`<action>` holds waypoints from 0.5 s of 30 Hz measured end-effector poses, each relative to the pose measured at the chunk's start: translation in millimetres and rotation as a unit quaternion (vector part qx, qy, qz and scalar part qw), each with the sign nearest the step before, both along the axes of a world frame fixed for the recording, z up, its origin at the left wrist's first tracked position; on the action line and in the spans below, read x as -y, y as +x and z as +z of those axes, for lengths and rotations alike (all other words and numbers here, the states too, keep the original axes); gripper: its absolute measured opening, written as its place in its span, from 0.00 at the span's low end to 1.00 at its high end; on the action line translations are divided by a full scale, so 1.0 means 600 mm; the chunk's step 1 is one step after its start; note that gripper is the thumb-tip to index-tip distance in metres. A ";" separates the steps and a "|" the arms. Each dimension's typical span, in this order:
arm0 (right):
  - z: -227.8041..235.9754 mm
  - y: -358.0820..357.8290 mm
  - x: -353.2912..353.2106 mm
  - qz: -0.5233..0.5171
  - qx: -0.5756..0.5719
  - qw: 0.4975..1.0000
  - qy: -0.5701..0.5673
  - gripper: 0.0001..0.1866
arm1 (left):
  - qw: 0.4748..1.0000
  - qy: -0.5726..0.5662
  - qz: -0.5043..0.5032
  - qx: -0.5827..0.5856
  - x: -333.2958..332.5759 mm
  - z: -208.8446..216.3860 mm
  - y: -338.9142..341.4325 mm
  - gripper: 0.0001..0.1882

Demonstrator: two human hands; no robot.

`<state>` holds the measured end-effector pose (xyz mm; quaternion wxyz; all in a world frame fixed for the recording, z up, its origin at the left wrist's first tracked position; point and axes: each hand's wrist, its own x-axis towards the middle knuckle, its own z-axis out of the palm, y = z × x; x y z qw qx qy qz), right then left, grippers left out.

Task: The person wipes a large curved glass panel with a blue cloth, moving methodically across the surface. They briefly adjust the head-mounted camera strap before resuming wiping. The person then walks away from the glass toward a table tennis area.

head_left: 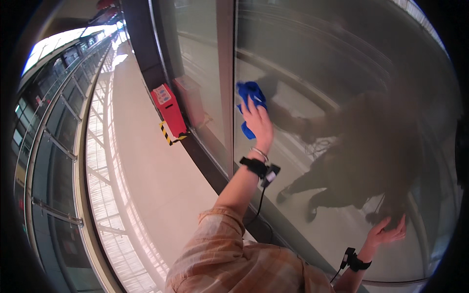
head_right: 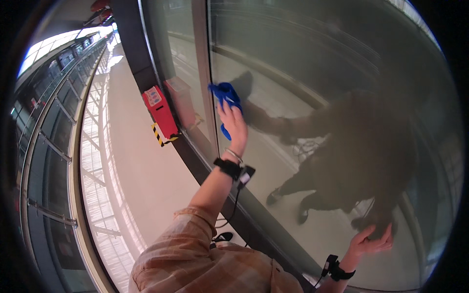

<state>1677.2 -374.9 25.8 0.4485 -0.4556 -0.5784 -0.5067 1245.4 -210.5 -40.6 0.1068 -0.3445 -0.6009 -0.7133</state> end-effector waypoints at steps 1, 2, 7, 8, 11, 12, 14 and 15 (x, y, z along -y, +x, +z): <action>-0.001 0.003 0.001 -0.001 -0.004 1.000 -0.003 0.21 | 1.000 0.010 0.002 0.025 0.000 0.000 -0.006 0.26; -0.004 0.007 0.002 -0.003 -0.008 1.000 -0.007 0.22 | 0.998 -0.019 0.013 0.064 -0.011 -0.037 -0.014 0.27; -0.006 0.003 -0.006 0.008 -0.017 1.000 -0.007 0.22 | 0.922 -0.114 -0.075 0.362 0.006 -0.319 0.015 0.28; -0.008 0.008 -0.004 0.009 -0.021 1.000 -0.012 0.23 | 0.889 -0.174 -0.125 0.406 0.034 -0.350 0.048 0.28; -0.007 0.007 -0.014 0.031 -0.029 0.999 -0.014 0.23 | 0.812 -0.248 -0.155 0.506 0.036 -0.481 0.068 0.32; -0.008 0.007 -0.016 0.035 -0.031 0.999 -0.014 0.24 | 0.829 -0.257 -0.155 0.473 0.030 -0.478 0.066 0.30; -0.018 0.015 -0.011 0.040 -0.039 0.998 -0.010 0.23 | 0.885 -0.246 -0.117 0.378 0.026 -0.372 0.072 0.22; -0.014 0.009 -0.013 0.061 -0.044 0.997 -0.001 0.23 | 0.920 -0.263 -0.077 0.281 0.018 -0.342 0.028 0.20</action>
